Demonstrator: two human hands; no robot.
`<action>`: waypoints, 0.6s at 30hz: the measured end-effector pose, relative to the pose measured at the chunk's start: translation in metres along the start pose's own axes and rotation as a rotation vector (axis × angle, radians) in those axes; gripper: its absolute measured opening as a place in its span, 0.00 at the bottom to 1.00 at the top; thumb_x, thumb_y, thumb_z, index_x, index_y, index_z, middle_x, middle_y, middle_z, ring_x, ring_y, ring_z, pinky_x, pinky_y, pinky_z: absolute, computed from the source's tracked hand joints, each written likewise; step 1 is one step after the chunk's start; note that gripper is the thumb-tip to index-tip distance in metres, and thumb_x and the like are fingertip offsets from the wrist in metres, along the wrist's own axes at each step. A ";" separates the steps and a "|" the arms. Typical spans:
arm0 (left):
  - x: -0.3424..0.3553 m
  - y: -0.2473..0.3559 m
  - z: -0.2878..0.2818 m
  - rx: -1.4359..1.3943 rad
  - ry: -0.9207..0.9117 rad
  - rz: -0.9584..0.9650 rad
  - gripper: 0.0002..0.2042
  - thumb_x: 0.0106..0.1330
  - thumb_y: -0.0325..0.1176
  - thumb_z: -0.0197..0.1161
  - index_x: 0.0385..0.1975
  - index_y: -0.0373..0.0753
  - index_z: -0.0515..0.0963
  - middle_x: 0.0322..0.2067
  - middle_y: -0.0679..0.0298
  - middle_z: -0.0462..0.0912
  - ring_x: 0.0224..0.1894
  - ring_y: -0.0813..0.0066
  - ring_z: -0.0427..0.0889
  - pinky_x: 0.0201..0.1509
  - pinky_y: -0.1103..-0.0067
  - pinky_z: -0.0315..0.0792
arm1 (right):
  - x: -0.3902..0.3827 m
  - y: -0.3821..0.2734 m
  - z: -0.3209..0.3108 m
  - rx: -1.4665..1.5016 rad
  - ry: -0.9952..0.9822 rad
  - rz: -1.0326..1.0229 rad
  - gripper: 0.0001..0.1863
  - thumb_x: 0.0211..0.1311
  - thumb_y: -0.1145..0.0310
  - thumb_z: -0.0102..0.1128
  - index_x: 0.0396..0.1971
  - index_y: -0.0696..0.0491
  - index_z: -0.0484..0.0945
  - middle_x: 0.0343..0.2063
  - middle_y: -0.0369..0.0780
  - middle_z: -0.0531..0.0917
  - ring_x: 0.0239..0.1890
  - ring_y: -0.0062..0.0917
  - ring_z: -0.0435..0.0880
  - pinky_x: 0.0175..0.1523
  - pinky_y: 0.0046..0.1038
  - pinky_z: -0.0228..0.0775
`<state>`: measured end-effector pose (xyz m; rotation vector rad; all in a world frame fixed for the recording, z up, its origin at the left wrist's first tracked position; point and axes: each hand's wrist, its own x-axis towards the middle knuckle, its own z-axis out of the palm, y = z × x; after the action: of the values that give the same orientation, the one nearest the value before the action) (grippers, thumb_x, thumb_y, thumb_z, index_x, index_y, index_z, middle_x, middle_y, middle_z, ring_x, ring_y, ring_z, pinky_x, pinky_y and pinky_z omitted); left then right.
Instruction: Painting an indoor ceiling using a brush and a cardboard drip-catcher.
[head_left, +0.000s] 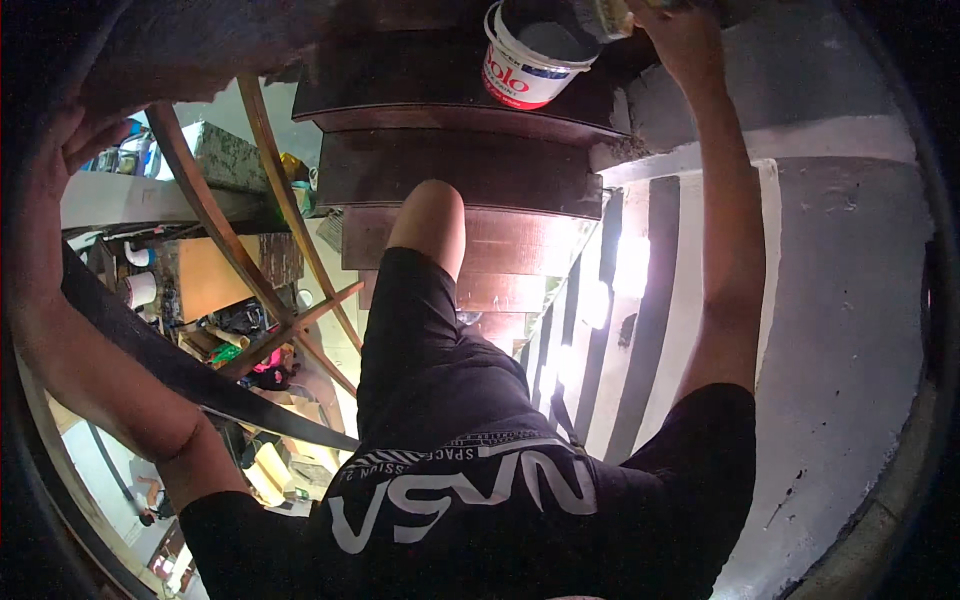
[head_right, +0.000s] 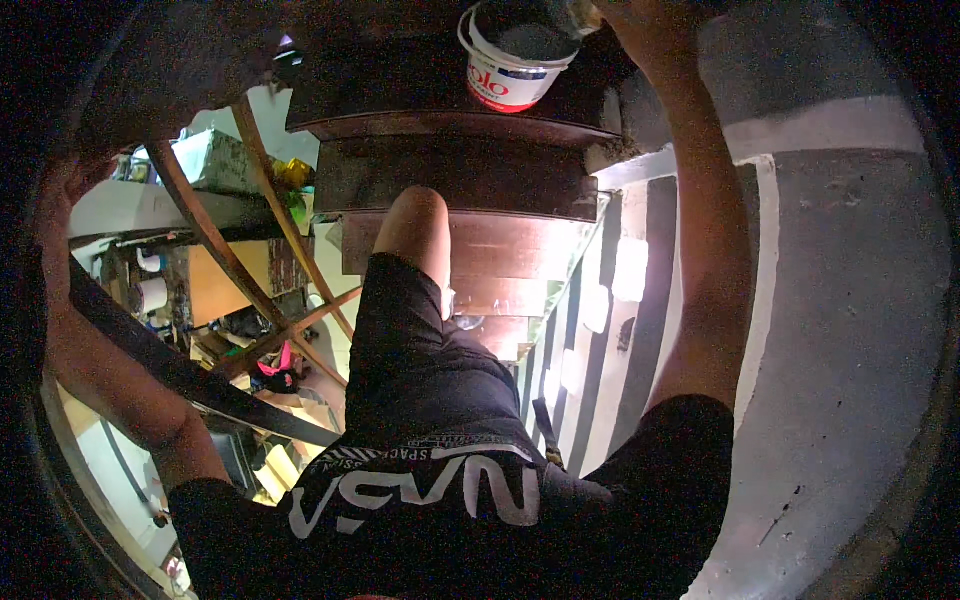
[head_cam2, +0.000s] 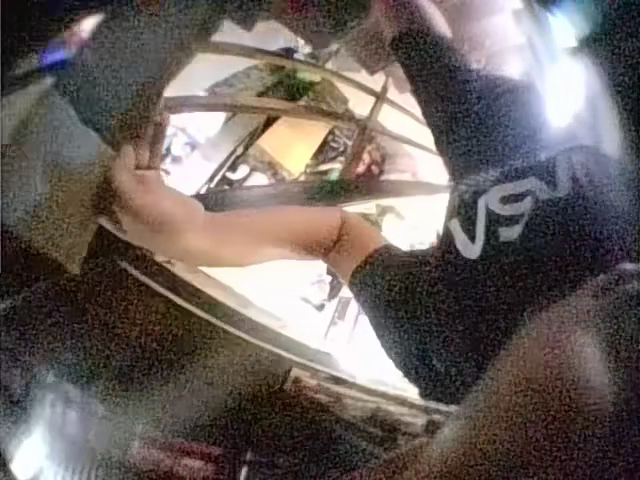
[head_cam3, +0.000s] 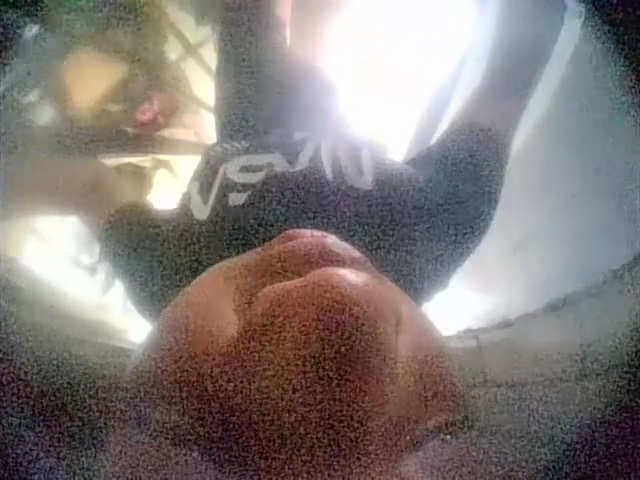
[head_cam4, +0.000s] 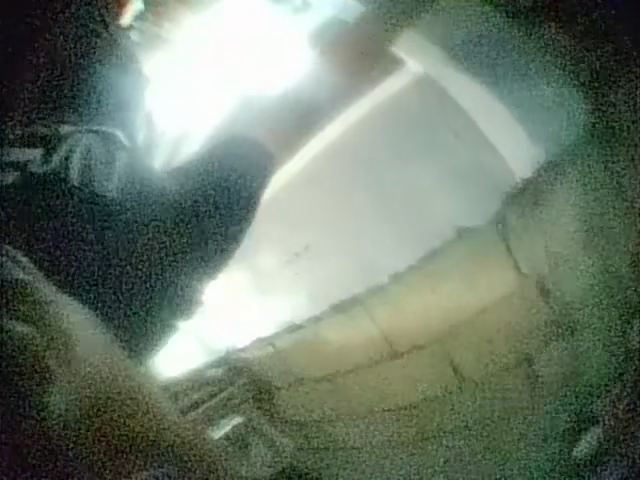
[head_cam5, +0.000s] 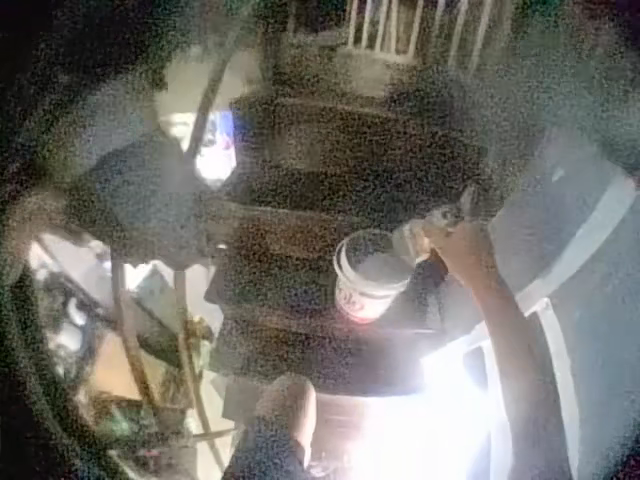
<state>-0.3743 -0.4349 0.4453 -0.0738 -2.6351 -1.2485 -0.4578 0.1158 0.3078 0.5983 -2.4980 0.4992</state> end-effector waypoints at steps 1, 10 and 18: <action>0.002 0.001 0.003 0.012 -0.007 0.008 0.16 0.66 0.37 0.55 0.38 0.28 0.81 0.34 0.51 0.82 0.39 0.65 0.82 0.48 0.73 0.73 | 0.002 0.002 0.000 0.340 0.020 -0.080 0.14 0.64 0.50 0.56 0.37 0.42 0.86 0.22 0.48 0.82 0.25 0.43 0.82 0.38 0.44 0.75; -0.019 0.024 0.012 0.117 -0.020 -0.049 0.20 0.66 0.42 0.54 0.39 0.28 0.82 0.42 0.48 0.82 0.46 0.62 0.82 0.54 0.70 0.72 | 0.022 0.051 0.075 -0.896 0.078 -0.219 0.19 0.56 0.50 0.65 0.30 0.53 0.84 0.26 0.48 0.83 0.29 0.43 0.82 0.40 0.44 0.74; -0.038 0.057 0.017 0.486 0.097 -0.373 0.21 0.66 0.47 0.53 0.42 0.35 0.84 0.48 0.51 0.82 0.53 0.61 0.80 0.58 0.69 0.71 | 0.022 0.070 0.094 -0.189 -0.181 0.383 0.29 0.61 0.38 0.55 0.22 0.52 0.85 0.17 0.39 0.84 0.23 0.31 0.85 0.36 0.35 0.77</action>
<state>-0.3321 -0.3838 0.4696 0.5627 -2.8629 -0.6353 -0.5478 0.1247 0.2291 0.0926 -2.8058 0.3508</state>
